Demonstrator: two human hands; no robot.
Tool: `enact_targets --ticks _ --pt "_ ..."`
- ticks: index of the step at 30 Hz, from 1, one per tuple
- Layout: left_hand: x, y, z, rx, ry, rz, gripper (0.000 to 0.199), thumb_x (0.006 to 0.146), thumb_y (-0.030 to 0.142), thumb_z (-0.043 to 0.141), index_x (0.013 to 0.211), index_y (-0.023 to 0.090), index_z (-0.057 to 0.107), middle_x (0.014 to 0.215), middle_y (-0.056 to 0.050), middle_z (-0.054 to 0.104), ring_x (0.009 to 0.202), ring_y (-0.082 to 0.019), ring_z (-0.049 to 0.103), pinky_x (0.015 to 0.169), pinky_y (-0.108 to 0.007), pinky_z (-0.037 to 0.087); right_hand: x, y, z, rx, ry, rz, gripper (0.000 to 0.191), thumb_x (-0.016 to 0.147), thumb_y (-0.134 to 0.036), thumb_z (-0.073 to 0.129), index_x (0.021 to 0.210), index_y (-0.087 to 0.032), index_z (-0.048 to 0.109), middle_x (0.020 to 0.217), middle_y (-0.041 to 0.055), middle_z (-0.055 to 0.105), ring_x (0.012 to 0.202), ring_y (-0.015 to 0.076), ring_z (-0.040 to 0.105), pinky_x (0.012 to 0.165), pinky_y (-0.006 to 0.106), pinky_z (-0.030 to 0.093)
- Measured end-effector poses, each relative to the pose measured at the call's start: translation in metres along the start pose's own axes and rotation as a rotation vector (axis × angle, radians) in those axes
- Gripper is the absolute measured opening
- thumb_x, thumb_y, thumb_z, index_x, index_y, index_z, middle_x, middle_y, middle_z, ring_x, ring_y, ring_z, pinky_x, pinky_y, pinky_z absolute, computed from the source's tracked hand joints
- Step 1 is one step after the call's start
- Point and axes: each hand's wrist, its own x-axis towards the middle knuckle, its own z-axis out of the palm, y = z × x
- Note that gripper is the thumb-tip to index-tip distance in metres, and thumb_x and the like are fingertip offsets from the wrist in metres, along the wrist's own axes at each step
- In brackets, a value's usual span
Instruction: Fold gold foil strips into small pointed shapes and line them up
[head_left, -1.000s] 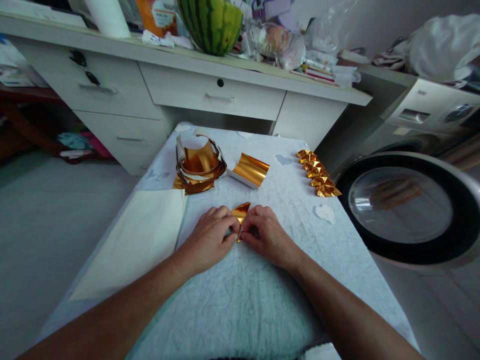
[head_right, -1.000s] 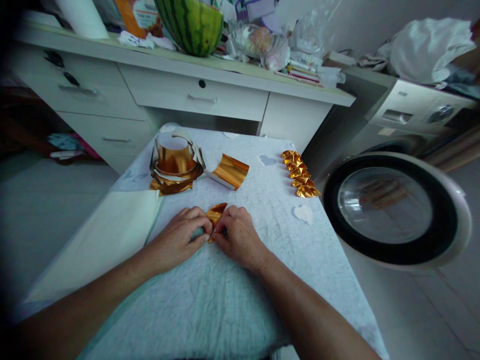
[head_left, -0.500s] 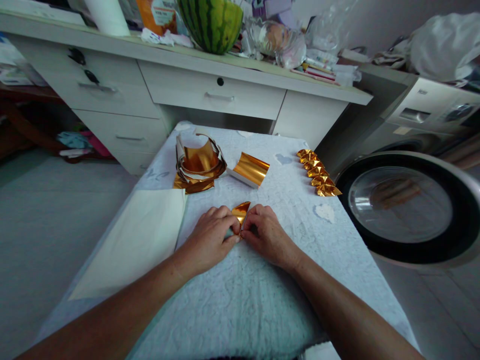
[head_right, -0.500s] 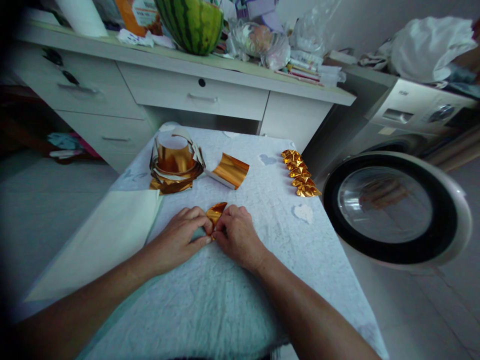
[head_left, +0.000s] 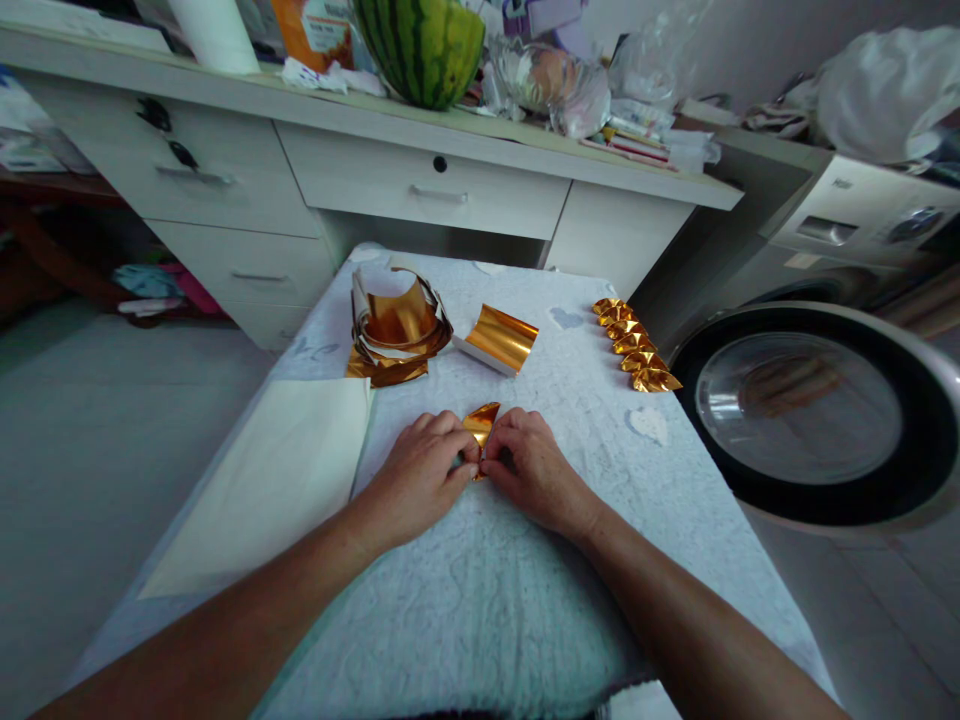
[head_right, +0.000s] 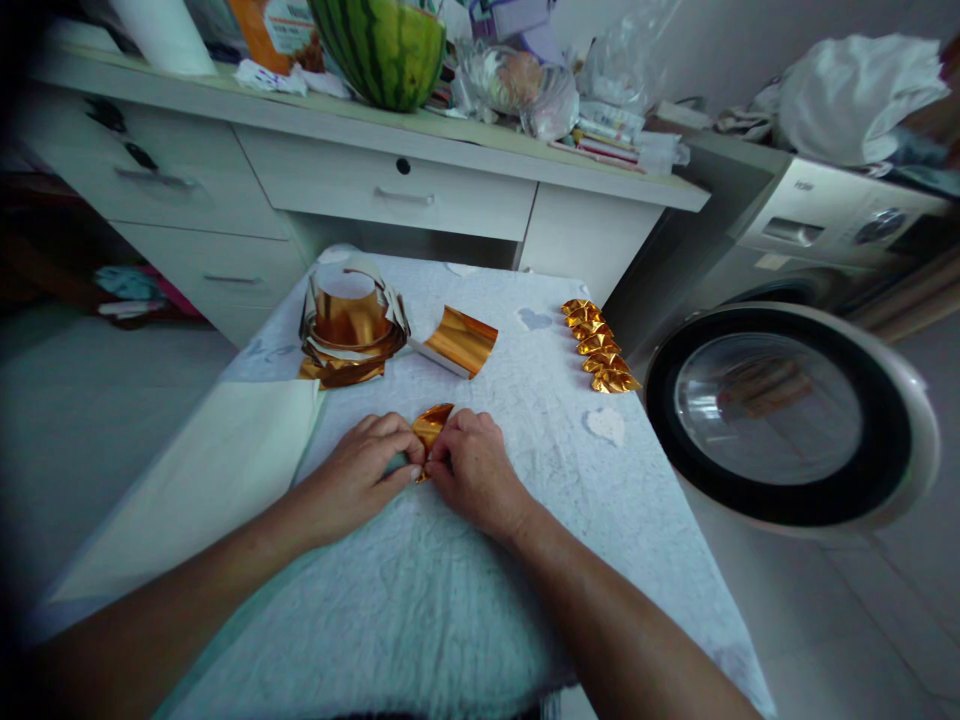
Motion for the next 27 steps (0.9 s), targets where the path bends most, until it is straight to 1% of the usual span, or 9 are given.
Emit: enact_targets --ticks 5,10,13,18,22,27 --pt "0.0009 -0.0006 0.0015 0.021 0.007 -0.008 0.004 0.083 0.025 0.065 0.082 0.022 0.063 0.092 -0.002 0.058 0.093 -0.023 0.051 0.083 -0.037 0.040 -0.0010 -0.0014 -0.0004 0.004 -0.003 -0.001 0.011 0.078 -0.009 0.066 0.072 -0.017 0.061 0.089 0.0040 0.057 0.088 0.0189 0.050 0.084 0.036 0.038" --pt "0.0007 -0.0018 0.0035 0.023 0.021 -0.014 0.003 0.082 0.023 0.066 0.081 0.022 0.063 0.092 -0.002 0.058 0.093 -0.022 0.050 0.082 -0.036 0.039 -0.0006 -0.0003 -0.0003 -0.006 -0.005 0.013 0.009 0.079 -0.011 0.065 0.076 -0.018 0.059 0.088 0.0034 0.056 0.088 0.0192 0.049 0.083 0.035 0.037" --pt "0.0009 -0.0001 0.0035 0.008 0.020 -0.025 0.004 0.081 0.022 0.066 0.080 0.021 0.063 0.092 -0.002 0.058 0.093 -0.022 0.050 0.083 -0.036 0.039 -0.0020 -0.0006 0.0002 -0.050 -0.004 0.031 0.008 0.080 -0.013 0.063 0.082 -0.018 0.058 0.092 0.0042 0.056 0.089 0.0204 0.047 0.082 0.036 0.036" --pt "0.0013 0.0024 0.0038 -0.007 0.031 -0.043 0.003 0.082 0.022 0.065 0.085 0.022 0.064 0.093 -0.002 0.060 0.094 -0.023 0.051 0.081 -0.036 0.039 -0.0058 -0.0032 0.0011 -0.155 0.018 0.086 0.015 0.079 -0.016 0.060 0.093 -0.020 0.055 0.103 0.0068 0.055 0.096 0.0247 0.045 0.082 0.039 0.036" --pt "0.0008 0.0013 0.0052 -0.025 0.035 -0.038 0.007 0.082 0.022 0.066 0.088 0.025 0.067 0.094 -0.001 0.061 0.096 -0.023 0.052 0.083 -0.036 0.039 -0.0074 -0.0035 0.0015 -0.197 0.031 0.082 0.021 0.079 -0.019 0.058 0.099 -0.020 0.052 0.107 0.0084 0.054 0.097 0.0260 0.044 0.083 0.041 0.037" --pt "0.0008 -0.0004 0.0056 -0.031 0.023 -0.035 0.010 0.081 0.020 0.067 0.090 0.026 0.069 0.093 -0.001 0.061 0.095 -0.023 0.052 0.084 -0.037 0.039 -0.0089 -0.0045 -0.0004 -0.203 0.032 0.073 0.031 0.081 -0.022 0.056 0.110 -0.017 0.048 0.111 0.0113 0.053 0.101 0.0278 0.045 0.087 0.044 0.038"
